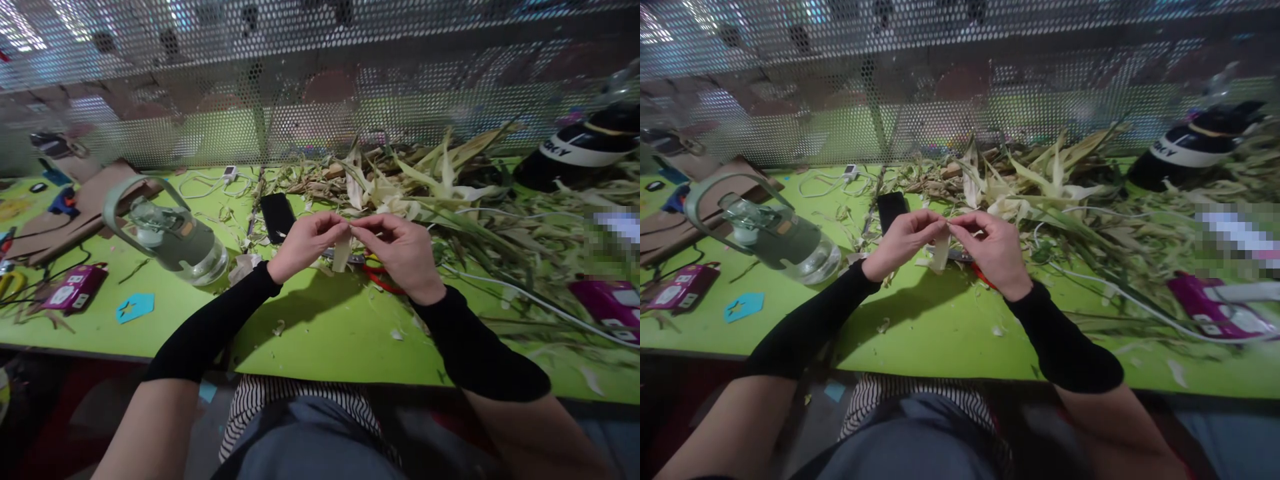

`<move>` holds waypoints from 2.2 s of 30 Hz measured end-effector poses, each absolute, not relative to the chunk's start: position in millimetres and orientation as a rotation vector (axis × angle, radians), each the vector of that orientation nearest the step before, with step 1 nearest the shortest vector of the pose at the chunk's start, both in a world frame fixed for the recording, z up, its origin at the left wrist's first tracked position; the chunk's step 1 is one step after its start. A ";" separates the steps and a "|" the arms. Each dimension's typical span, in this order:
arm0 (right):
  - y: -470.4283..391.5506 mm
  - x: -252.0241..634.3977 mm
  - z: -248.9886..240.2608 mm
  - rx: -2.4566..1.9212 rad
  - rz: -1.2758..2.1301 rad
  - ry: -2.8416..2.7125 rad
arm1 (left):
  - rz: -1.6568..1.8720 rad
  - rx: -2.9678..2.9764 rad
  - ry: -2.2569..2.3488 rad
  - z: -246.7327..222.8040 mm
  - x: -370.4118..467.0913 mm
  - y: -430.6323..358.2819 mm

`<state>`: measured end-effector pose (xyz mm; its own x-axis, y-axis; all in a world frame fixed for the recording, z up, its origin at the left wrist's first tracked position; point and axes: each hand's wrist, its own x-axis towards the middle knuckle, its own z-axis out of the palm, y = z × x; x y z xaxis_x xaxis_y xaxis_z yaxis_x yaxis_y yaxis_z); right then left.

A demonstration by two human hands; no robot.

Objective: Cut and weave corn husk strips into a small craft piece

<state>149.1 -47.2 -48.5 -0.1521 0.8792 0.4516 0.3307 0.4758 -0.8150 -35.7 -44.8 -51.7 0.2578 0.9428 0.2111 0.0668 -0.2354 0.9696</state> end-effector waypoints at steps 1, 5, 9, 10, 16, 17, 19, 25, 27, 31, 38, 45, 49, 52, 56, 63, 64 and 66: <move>-47.2 149.1 -49.3 -1.039 0.641 -1.726 | 1.134 1.563 0.971 -52.7 -35.6 -44.5; -48.4 148.5 -50.3 -1.030 0.490 -1.774 | 1.144 1.629 1.007 -53.4 -35.9 -45.3; -50.5 147.6 -49.3 -1.023 0.391 -1.807 | 1.114 1.680 1.069 -50.9 -35.4 -48.2; -50.9 147.4 -49.1 -1.015 0.380 -1.813 | 1.094 1.690 1.075 -50.1 -35.2 -49.0; -52.5 146.3 -49.0 -0.956 0.363 -1.841 | 1.048 1.730 1.049 -43.7 -36.7 -52.5; -52.7 146.4 -48.9 -0.942 0.349 -1.855 | 1.051 1.728 1.041 -42.3 -37.6 -52.9; -52.7 147.1 -48.6 -0.897 0.285 -1.897 | 1.039 1.696 1.020 -39.6 -39.2 -53.3; -50.7 153.1 -47.1 -0.787 -0.038 -2.095 | 0.995 1.512 0.970 -34.3 -40.7 -54.0; -50.1 154.1 -46.8 -0.765 -0.081 -2.123 | 0.989 1.494 0.966 -33.3 -40.4 -54.4; -49.6 153.0 -47.4 -0.776 0.060 -2.045 | 0.997 1.513 0.955 -32.5 -40.7 -55.1; -49.7 149.2 -48.7 -0.968 0.505 -1.822 | 1.054 1.719 1.014 -36.9 -40.0 -54.5; -52.0 148.2 -48.5 -0.862 0.221 -1.920 | 1.036 1.596 1.034 -36.8 -38.4 -52.7; -49.3 152.2 -53.0 -0.781 -0.011 -2.022 | 1.009 1.487 0.966 -32.9 -39.2 -53.0; -46.8 156.1 -57.2 -0.793 -0.269 -2.134 | 0.982 1.406 0.969 -33.0 -38.8 -52.9; -45.3 159.3 -60.9 -0.787 -0.483 -2.219 | 0.970 1.294 1.001 -33.6 -38.0 -52.3; -46.2 156.8 -58.9 -0.777 -0.426 -2.233 | 0.984 1.291 0.966 -32.9 -39.6 -52.1; -46.8 155.3 -57.9 -0.783 -0.360 -2.206 | 0.989 1.302 0.967 -33.2 -39.8 -52.0; -48.3 151.9 -55.6 -0.811 -0.174 -2.112 | 1.006 1.332 0.960 -33.6 -39.9 -52.2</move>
<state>151.9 -48.3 -55.6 -0.4327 0.4877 0.7582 0.6051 0.7805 -0.1567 -39.9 -52.2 -33.6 0.2971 0.9546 0.0197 -0.0250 -0.0128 0.9996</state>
